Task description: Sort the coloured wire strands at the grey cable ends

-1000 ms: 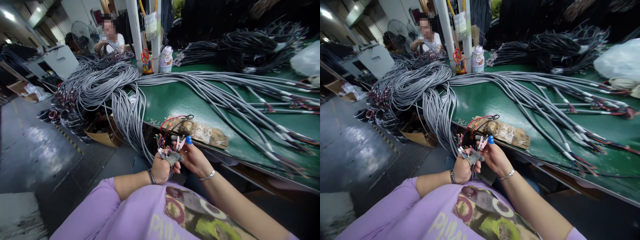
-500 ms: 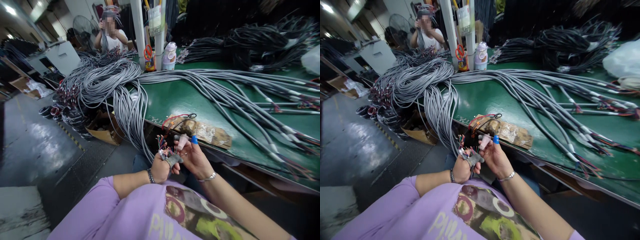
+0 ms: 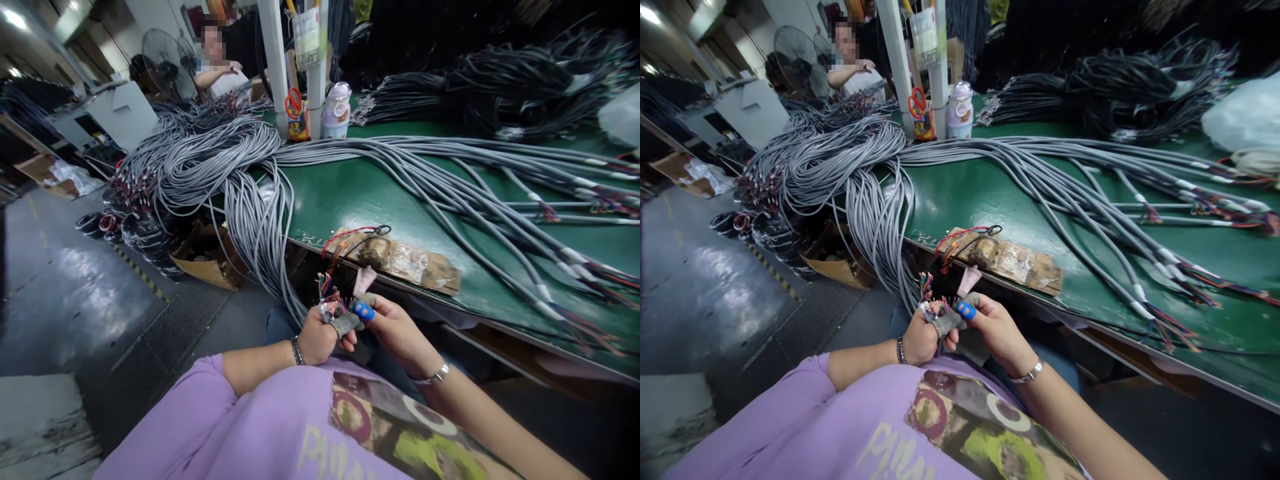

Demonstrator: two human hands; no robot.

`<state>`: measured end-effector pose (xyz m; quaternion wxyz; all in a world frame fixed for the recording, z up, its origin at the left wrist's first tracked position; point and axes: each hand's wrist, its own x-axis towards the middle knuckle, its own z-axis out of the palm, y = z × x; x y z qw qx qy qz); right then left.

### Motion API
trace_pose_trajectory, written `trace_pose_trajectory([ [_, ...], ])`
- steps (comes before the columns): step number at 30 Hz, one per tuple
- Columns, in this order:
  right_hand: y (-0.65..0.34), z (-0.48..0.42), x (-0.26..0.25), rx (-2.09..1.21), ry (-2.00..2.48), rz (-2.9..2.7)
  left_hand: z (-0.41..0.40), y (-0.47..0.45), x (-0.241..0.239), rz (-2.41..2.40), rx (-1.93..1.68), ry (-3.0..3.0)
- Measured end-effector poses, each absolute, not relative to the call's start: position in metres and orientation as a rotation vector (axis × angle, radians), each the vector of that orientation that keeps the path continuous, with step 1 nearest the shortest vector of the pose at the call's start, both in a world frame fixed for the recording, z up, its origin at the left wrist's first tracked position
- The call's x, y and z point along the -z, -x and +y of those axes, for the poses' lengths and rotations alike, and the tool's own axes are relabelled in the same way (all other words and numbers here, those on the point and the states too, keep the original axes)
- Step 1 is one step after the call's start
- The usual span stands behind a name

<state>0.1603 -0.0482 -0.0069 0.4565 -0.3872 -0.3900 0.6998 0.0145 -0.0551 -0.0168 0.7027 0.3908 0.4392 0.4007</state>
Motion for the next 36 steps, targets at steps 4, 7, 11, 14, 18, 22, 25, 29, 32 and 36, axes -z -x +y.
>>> trace_pose_trajectory([
  [4,-0.154,-0.045,0.006,-1.795,0.925,-0.912,-0.055,-0.012,0.013,0.959,-0.873,-0.866],
  [7,-0.156,-0.041,0.009,-1.785,0.89,-0.785,-0.054,-0.01,0.011,0.964,-0.968,-0.839],
  [11,-0.162,-0.032,0.009,-1.846,0.812,-0.579,-0.052,-0.011,0.006,0.967,-1.088,-0.782],
  [14,-0.161,-0.024,0.004,-1.846,0.825,-0.572,-0.05,-0.015,0.004,0.969,-1.11,-0.774],
  [18,-0.154,-0.02,0.0,-1.619,0.931,-0.747,-0.049,-0.021,0.002,0.987,-1.095,-0.814],
  [22,-0.151,-0.022,0.002,-1.267,1.115,-0.925,-0.047,-0.023,0.001,1.007,-1.082,-0.828],
  [25,-0.15,-0.018,0.005,-1.39,1.026,-0.876,-0.046,-0.023,0.003,0.997,-1.076,-0.833],
  [29,-0.147,-0.011,0.005,-1.585,0.884,-0.637,-0.046,-0.023,0.004,0.994,-1.048,-0.853],
  [32,-0.146,-0.009,0.005,-1.595,0.865,-0.505,-0.045,-0.025,0.003,1.017,-1.009,-0.895],
  [36,-0.147,-0.014,0.005,-1.674,0.842,-0.466,-0.045,-0.024,0.005,1.03,-1.01,-0.895],
])
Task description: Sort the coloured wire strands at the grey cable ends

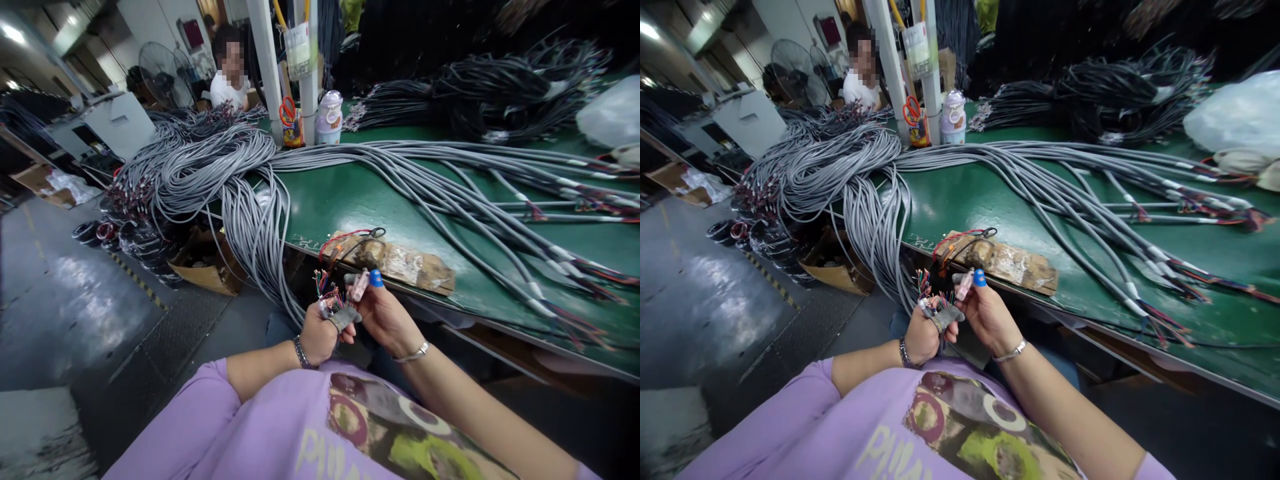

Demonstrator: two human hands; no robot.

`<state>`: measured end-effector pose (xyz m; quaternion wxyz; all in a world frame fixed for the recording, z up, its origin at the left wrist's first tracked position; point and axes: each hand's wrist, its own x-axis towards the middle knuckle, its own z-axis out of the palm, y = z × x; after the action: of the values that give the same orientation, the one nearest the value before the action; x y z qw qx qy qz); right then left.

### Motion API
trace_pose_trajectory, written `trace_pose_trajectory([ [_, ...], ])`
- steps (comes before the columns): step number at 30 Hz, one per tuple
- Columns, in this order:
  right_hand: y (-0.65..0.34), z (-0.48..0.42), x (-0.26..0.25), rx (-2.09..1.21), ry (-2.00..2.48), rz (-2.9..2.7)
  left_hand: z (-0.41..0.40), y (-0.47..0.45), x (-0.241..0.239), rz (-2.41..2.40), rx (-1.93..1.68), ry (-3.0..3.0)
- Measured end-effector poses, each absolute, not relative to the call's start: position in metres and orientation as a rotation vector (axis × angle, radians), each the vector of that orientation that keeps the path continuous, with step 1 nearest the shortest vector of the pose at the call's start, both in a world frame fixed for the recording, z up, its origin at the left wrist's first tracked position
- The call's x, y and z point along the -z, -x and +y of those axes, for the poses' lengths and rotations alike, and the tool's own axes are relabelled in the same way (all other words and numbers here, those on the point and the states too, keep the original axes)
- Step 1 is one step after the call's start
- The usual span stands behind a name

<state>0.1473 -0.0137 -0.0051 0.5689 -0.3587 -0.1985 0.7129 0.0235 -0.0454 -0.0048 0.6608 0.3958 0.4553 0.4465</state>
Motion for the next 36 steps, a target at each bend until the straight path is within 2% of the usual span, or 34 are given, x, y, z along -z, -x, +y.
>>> trace_pose_trajectory([
  [8,-0.151,-0.045,0.0,-1.898,0.713,-0.865,-0.054,-0.012,0.012,1.024,-1.008,-0.911],
  [22,-0.139,-0.051,-0.013,-1.624,0.999,-0.833,-0.054,-0.01,0.014,1.049,-1.054,-0.9],
  [30,-0.16,-0.056,0.004,-1.18,1.018,-1.202,-0.048,-0.013,0.002,1.097,-1.114,-0.728],
  [33,-0.166,-0.045,0.015,-1.269,1.027,-0.944,-0.048,-0.013,-0.003,1.082,-1.121,-0.71],
  [36,-0.165,-0.029,0.019,-1.564,1.014,-0.69,-0.048,-0.017,-0.005,1.042,-1.118,-0.693],
])
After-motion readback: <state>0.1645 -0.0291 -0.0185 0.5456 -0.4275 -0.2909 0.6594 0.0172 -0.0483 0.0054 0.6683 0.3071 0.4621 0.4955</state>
